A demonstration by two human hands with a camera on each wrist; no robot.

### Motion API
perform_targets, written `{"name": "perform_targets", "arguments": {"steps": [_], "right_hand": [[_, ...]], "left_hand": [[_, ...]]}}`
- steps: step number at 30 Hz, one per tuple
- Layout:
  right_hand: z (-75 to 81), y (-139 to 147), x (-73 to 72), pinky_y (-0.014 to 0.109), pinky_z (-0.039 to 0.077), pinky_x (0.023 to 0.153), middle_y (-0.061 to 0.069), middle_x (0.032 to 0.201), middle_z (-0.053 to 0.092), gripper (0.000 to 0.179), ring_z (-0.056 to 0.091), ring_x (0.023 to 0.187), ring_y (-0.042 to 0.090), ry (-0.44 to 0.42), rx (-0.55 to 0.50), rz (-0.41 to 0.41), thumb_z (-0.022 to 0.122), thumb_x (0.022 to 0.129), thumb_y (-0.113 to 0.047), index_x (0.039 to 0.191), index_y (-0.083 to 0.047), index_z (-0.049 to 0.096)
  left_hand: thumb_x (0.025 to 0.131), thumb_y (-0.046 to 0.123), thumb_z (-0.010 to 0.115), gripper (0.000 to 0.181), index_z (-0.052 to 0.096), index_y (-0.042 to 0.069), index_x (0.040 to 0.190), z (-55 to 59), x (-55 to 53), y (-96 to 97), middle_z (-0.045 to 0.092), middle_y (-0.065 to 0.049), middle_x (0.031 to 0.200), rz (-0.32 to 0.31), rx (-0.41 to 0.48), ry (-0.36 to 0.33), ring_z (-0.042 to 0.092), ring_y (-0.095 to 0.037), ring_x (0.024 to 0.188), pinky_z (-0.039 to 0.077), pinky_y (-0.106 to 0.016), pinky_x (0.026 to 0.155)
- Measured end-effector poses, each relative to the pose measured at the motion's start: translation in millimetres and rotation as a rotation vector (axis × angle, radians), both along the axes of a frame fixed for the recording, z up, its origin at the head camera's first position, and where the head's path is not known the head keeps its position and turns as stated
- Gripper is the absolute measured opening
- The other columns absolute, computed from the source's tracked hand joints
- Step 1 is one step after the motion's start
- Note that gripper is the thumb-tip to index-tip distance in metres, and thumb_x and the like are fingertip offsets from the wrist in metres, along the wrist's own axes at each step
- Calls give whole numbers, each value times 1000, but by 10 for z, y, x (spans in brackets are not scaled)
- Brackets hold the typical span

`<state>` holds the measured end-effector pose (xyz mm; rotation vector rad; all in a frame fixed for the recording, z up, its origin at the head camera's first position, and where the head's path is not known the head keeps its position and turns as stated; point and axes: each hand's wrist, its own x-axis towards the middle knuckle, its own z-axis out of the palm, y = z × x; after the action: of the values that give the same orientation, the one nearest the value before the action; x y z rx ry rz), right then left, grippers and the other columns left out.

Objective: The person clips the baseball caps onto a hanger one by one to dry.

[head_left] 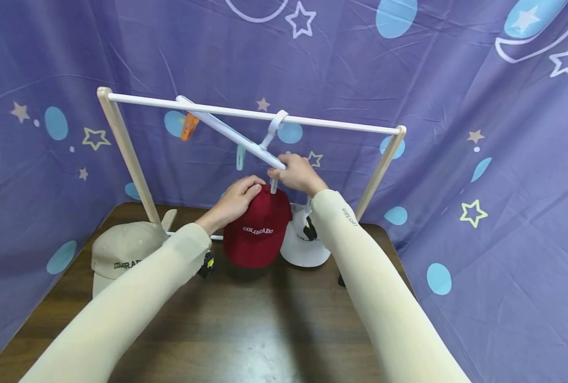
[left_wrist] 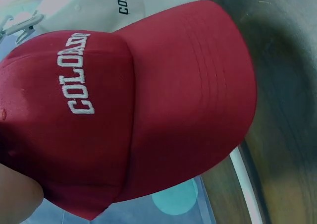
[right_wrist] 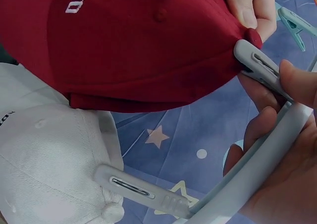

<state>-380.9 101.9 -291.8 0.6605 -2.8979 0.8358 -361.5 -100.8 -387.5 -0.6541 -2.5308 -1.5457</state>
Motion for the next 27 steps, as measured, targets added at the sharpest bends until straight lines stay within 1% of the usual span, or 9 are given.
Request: {"name": "perform_targets", "arguments": {"steps": [4,6,10,13,19,27], "right_hand": [[-1,-4,-3,43,47,89,11,98,63,23,57,93,28,7,2,3,68,102,-32,101,-9,65],[-2,-7,-4,44,47,91,11,100,64,23,57,94,28,9,4,1,68,102,-32,102,-9,65],[-2,-3,4,43,47,89,11,99,64,23,57,94,28,-1,-5,-8,68,103,-32,102,-9,65],[-2,5,11,42,46,86,10,96,62,24,56,91,27,-8,-16,-11,68,103,-33,100,-10,64],[-10,19,15,37,43,79,8,87,55,25,53,83,24,-45,-41,-17,69,103,-34,98,-10,61],[-28,33,26,37,43,79,7,88,56,27,54,85,23,-81,-69,-17,69,103,-36,104,-9,64]], "left_hand": [[115,27,47,28,68,14,130,14,-2,18,65,-9,134,18,30,-17,54,-27,126,39,-47,106],[115,27,48,28,68,14,129,28,2,25,65,-8,134,28,29,-20,53,-27,127,38,-48,107],[115,28,48,28,68,15,129,36,10,37,65,-8,134,41,19,-19,53,-28,127,38,-49,107],[115,27,48,28,68,15,129,25,3,52,65,-8,134,52,21,-16,53,-27,126,38,-49,107],[115,26,47,27,67,14,129,10,2,77,66,-8,132,42,49,-18,55,-26,123,39,-47,105],[114,24,49,26,68,12,126,15,15,75,67,-9,129,38,56,-7,56,-25,120,40,-45,104]]}}
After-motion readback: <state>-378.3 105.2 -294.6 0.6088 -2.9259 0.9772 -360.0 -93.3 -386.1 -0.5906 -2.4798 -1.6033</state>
